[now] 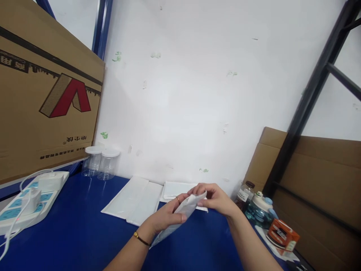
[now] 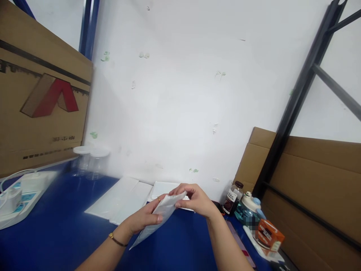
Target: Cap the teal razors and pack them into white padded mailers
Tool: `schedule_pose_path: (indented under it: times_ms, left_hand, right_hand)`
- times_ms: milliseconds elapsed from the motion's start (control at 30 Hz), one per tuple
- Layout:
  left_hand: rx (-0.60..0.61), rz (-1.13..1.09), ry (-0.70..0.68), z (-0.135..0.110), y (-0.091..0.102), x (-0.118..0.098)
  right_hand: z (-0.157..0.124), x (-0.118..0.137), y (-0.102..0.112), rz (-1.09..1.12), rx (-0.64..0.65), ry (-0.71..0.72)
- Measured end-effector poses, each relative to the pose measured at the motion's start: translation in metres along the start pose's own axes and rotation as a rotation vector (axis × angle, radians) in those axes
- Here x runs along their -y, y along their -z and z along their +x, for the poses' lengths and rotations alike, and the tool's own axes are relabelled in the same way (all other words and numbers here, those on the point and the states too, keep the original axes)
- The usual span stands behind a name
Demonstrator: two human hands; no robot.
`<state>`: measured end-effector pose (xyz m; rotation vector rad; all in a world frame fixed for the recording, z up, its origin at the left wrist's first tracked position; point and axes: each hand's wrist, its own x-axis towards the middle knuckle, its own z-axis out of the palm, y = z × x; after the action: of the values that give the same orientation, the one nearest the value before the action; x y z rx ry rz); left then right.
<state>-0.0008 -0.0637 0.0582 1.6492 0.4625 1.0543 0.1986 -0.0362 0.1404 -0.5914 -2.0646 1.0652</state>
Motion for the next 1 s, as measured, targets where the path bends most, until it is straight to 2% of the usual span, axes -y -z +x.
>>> schedule_pose_path:
  times_ms: [67,133,167,200,233,267,367,433,500,600,733,833,1000]
  left_hand:
    - [-0.115,0.073,-0.013,0.003,0.0,0.0]
    - [-0.306,0.223,-0.093,0.005,-0.002,-0.004]
    - [-0.389,0.314,-0.14,0.004,-0.004,-0.007]
    - [-0.43,0.409,-0.177,0.001,-0.008,-0.011]
    - [-0.428,0.5,-0.198,-0.003,-0.012,-0.015]
    - [-0.384,0.58,-0.202,-0.01,-0.018,-0.018]
    - [-0.188,0.783,-0.109,-0.037,-0.038,-0.016]
    - [-0.105,0.854,0.031,-0.056,-0.053,-0.003]
    - [-0.015,0.895,0.16,-0.072,-0.065,0.016]
    - [0.035,0.931,0.256,-0.087,-0.079,0.043]
    - [-0.068,0.966,0.25,-0.094,-0.09,0.056]
    - [-0.129,0.976,0.189,-0.097,-0.094,0.055]
    - [0.0,1.174,0.041,-0.102,-0.095,0.058]
  right_hand:
    - [-0.003,0.002,0.002,-0.102,-0.26,0.01]
    - [-0.014,0.006,0.003,-0.252,-0.534,0.077]
    - [-0.023,0.008,0.002,-0.336,-0.622,0.126]
    - [-0.036,0.008,-0.001,-0.412,-0.638,0.167]
    - [-0.051,0.007,-0.005,-0.477,-0.57,0.2]
    - [-0.067,0.003,-0.011,-0.537,-0.44,0.216]
    - [-0.116,-0.019,-0.036,-0.649,-0.208,0.287]
    - [-0.142,-0.038,-0.054,-0.646,-0.146,0.289]
    - [-0.16,-0.055,-0.069,-0.61,-0.098,0.213]
    - [-0.177,-0.071,-0.083,-0.546,-0.154,0.048]
    - [-0.188,-0.077,-0.092,-0.55,-0.364,-0.153]
    - [-0.192,-0.076,-0.094,-0.709,-0.399,-0.077]
    - [-0.197,-0.073,-0.096,-0.886,-0.255,0.099]
